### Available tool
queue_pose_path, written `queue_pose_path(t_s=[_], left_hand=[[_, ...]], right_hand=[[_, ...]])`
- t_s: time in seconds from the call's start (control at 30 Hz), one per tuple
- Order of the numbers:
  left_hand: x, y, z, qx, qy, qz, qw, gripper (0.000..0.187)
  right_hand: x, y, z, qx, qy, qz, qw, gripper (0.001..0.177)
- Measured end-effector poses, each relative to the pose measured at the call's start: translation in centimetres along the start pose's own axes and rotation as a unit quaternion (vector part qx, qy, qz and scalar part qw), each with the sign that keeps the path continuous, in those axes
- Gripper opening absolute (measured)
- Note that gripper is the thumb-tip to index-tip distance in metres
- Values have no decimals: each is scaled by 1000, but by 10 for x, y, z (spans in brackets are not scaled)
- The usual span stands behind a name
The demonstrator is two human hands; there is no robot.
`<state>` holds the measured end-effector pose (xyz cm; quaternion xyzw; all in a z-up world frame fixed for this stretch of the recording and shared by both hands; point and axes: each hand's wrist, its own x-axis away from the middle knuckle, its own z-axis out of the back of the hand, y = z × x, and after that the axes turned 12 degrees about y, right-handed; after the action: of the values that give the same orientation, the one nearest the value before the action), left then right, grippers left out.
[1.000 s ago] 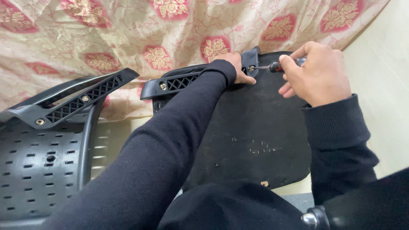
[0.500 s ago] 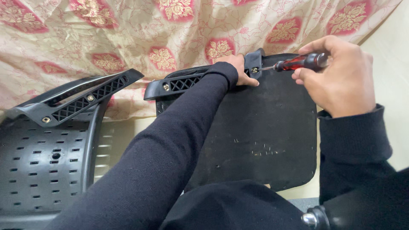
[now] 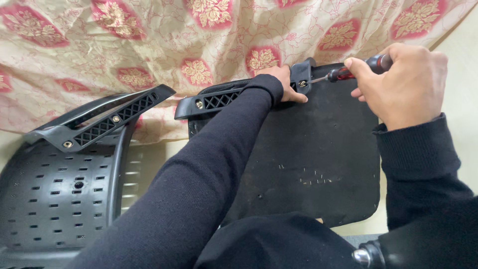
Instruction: The person uses a screwdriver to fasten screws into a black plastic chair component, securing a bracket to the chair back. The person holds the bracket in place with one hand while turning the screwdriver with the other.
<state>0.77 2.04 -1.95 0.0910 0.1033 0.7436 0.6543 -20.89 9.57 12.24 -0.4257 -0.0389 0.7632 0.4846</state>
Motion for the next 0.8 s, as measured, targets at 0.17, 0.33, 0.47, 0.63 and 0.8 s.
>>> queue_pose_path(t_s=[0.17, 0.33, 0.47, 0.63, 0.8], left_hand=[[0, 1, 2, 0, -3, 1, 1000, 110], [1, 2, 2, 0, -7, 4, 1000, 109], [1, 2, 3, -1, 2, 1, 1000, 110], [1, 1, 1, 6, 12, -1, 1000, 110], [1, 1, 2, 4, 6, -1, 1000, 109]], right_hand=[[3, -5, -1, -18, -33, -54, 998, 41], [2, -6, -2, -25, -72, -79, 994, 34], [-1, -2, 3, -56, -60, -45, 996, 29], [-1, 6, 8, 45, -51, 129, 989, 33], [1, 6, 0, 83, -22, 122, 989, 33]])
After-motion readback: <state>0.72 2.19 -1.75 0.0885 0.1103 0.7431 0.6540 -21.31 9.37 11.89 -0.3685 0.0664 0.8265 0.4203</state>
